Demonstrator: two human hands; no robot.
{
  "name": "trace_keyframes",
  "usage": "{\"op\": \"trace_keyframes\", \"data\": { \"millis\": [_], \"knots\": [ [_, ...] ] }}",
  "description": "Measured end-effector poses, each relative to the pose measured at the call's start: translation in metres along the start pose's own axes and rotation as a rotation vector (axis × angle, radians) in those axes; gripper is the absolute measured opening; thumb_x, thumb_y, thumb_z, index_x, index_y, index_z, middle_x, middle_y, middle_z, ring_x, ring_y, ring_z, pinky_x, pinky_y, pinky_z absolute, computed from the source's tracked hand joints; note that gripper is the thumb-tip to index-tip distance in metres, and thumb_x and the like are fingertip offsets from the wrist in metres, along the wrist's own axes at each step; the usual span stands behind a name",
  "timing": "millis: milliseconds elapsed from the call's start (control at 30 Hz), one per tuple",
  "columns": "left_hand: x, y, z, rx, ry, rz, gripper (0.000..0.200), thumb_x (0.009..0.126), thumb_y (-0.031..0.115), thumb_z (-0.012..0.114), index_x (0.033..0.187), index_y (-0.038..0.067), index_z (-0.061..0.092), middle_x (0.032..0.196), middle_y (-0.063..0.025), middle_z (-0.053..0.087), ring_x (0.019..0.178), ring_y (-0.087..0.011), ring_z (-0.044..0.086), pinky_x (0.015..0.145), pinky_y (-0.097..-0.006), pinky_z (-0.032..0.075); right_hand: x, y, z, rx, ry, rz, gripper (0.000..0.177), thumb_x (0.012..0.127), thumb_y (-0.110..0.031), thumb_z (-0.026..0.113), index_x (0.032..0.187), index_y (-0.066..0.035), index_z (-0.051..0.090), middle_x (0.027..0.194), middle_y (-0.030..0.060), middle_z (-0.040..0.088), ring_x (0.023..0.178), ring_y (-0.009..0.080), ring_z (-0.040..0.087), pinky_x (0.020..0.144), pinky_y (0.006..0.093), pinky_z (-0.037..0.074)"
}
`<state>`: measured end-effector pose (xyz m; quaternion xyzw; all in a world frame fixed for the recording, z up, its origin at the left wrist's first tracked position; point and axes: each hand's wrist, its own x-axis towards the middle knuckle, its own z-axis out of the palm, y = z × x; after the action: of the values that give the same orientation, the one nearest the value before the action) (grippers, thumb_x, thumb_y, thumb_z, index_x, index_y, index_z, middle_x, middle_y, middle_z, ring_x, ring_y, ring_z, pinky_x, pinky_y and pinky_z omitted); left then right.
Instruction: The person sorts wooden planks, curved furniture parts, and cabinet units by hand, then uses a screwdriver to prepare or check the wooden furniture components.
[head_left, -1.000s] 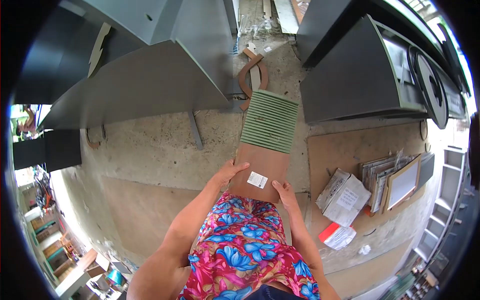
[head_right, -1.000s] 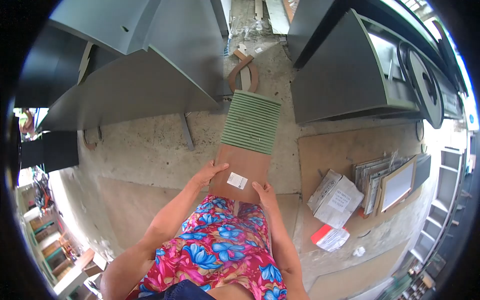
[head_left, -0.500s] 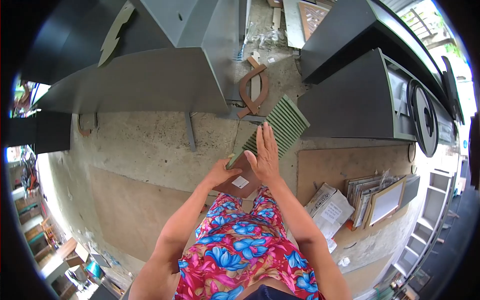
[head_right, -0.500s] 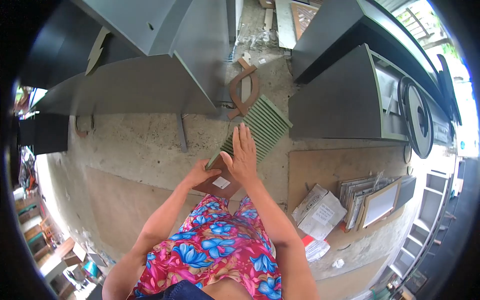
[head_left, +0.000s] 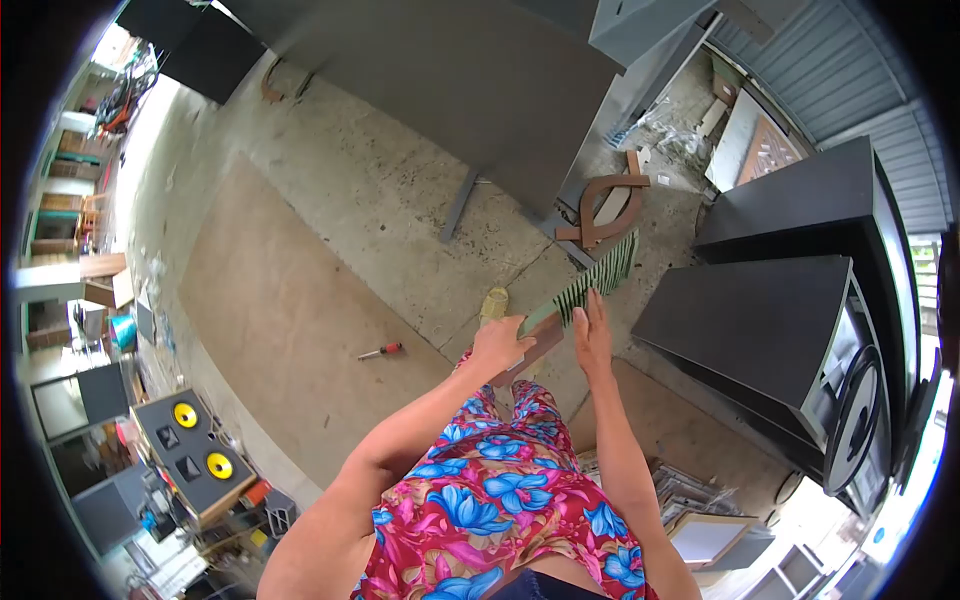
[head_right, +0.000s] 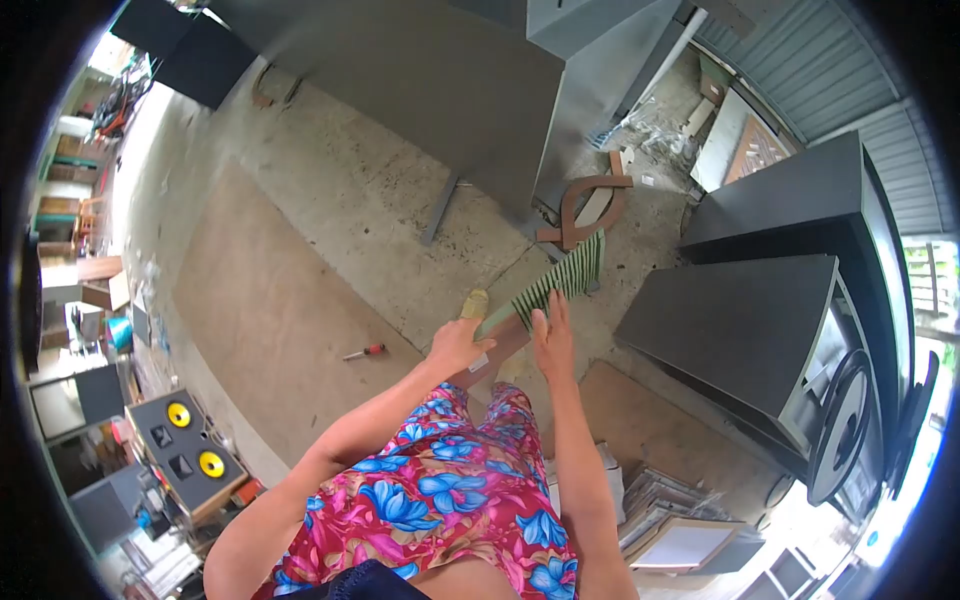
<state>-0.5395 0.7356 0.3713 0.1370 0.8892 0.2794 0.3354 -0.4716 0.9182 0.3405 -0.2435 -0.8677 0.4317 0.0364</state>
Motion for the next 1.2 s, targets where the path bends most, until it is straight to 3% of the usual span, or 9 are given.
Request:
{"op": "trace_keyframes", "data": {
  "millis": [33, 133, 333, 667, 767, 900, 1033, 1133, 1200],
  "knots": [
    [-0.004, 0.002, 0.001, -0.019, 0.007, -0.005, 0.045, 0.070, 0.037, 0.067, 0.103, 0.007, 0.060, 0.089, -0.0190, 0.062, 0.087, -0.0372, 0.059, 0.074, -0.0449, 0.046, -0.001, 0.007, 0.000, 0.062, -0.094, 0.055, 0.059, 0.093, -0.039, 0.040, 0.136, -0.001, 0.029, 0.142, 0.0229, 0.022, 0.130, 0.0379, 0.025, 0.103, 0.0417, 0.027],
    [-0.014, 0.001, 0.010, -0.048, 0.026, 0.018, 0.041, 0.071, 0.034, 0.067, 0.101, 0.007, 0.061, 0.088, -0.0189, 0.062, 0.085, -0.0365, 0.059, 0.071, -0.0453, 0.047, -0.001, 0.020, -0.003, -0.016, 0.462, 0.032, 0.057, 0.094, -0.037, 0.039, 0.135, 0.001, 0.030, 0.141, 0.0215, 0.027, 0.129, 0.0354, 0.027, 0.104, 0.0407, 0.025],
    [-0.029, 0.012, 0.022, -0.067, 0.154, 0.034, 0.034, 0.073, 0.029, 0.066, 0.101, 0.010, 0.063, 0.084, -0.0159, 0.064, 0.082, -0.0325, 0.062, 0.070, -0.0434, 0.049, 0.000, 0.049, 0.009, 0.126, 0.309, 0.029, 0.057, 0.095, -0.038, 0.036, 0.138, -0.002, 0.027, 0.140, 0.0189, 0.029, 0.126, 0.0322, 0.032, 0.102, 0.0395, 0.028],
    [-0.087, -0.064, 0.016, -0.301, 0.381, -0.243, 0.036, 0.071, 0.027, 0.065, 0.103, 0.010, 0.062, 0.085, -0.0194, 0.063, 0.082, -0.0358, 0.060, 0.073, -0.0439, 0.048, -0.003, 0.008, 0.041, 0.403, -0.279, 0.285, 0.062, 0.092, -0.050, 0.036, 0.131, -0.004, 0.040, 0.133, 0.0154, 0.040, 0.110, 0.0301, 0.051, 0.087, 0.0422, 0.041],
    [-0.112, -0.101, 0.020, -0.349, 0.477, -0.341, 0.035, 0.072, 0.027, 0.065, 0.103, 0.012, 0.062, 0.086, -0.0183, 0.063, 0.083, -0.0362, 0.060, 0.074, -0.0437, 0.047, -0.006, 0.041, 0.055, 0.148, -0.549, 0.346, 0.057, 0.091, -0.047, 0.041, 0.123, 0.000, 0.049, 0.118, 0.0140, 0.055, 0.095, 0.0285, 0.059, 0.079, 0.0393, 0.045],
    [-0.154, -0.156, 0.024, -0.422, 0.587, -0.528, 0.035, 0.070, 0.027, 0.066, 0.102, 0.013, 0.063, 0.084, -0.0175, 0.064, 0.081, -0.0350, 0.061, 0.072, -0.0441, 0.048, -0.026, 0.142, 0.079, -0.380, -0.924, -0.044, 0.039, 0.084, -0.036, 0.058, 0.102, -0.001, 0.060, 0.078, 0.0059, 0.063, 0.061, 0.0128, 0.059, 0.050, 0.0262, 0.043],
    [-0.196, -0.219, 0.045, -0.599, 0.728, -0.661, 0.036, 0.070, 0.027, 0.066, 0.104, 0.013, 0.063, 0.084, -0.0170, 0.064, 0.080, -0.0345, 0.062, 0.072, -0.0440, 0.049, -0.070, 0.126, 0.081, -0.716, -1.300, 0.018, 0.041, 0.079, -0.038, 0.062, 0.099, -0.002, 0.062, 0.077, 0.0064, 0.063, 0.062, 0.0126, 0.058, 0.052, 0.0272, 0.045],
    [-0.243, -0.263, 0.038, -0.663, 0.764, -0.755, 0.037, 0.070, 0.027, 0.067, 0.104, 0.012, 0.062, 0.085, -0.0169, 0.064, 0.081, -0.0347, 0.062, 0.072, -0.0438, 0.049, -0.121, 0.064, 0.091, -0.809, -1.347, 0.350, 0.053, 0.076, -0.049, 0.057, 0.091, 0.002, 0.065, 0.076, 0.0156, 0.065, 0.068, 0.0262, 0.063, 0.061, 0.0364, 0.049],
    [-0.265, -0.291, 0.050, -0.715, 0.801, -0.781, 0.038, 0.069, 0.027, 0.068, 0.103, 0.011, 0.063, 0.084, -0.0171, 0.064, 0.080, -0.0346, 0.062, 0.070, -0.0436, 0.049, -0.147, 0.059, 0.111, -0.822, -1.386, 0.257, 0.056, 0.075, -0.053, 0.056, 0.087, 0.001, 0.066, 0.073, 0.0140, 0.064, 0.063, 0.0238, 0.062, 0.056, 0.0362, 0.049]
  ]
}}
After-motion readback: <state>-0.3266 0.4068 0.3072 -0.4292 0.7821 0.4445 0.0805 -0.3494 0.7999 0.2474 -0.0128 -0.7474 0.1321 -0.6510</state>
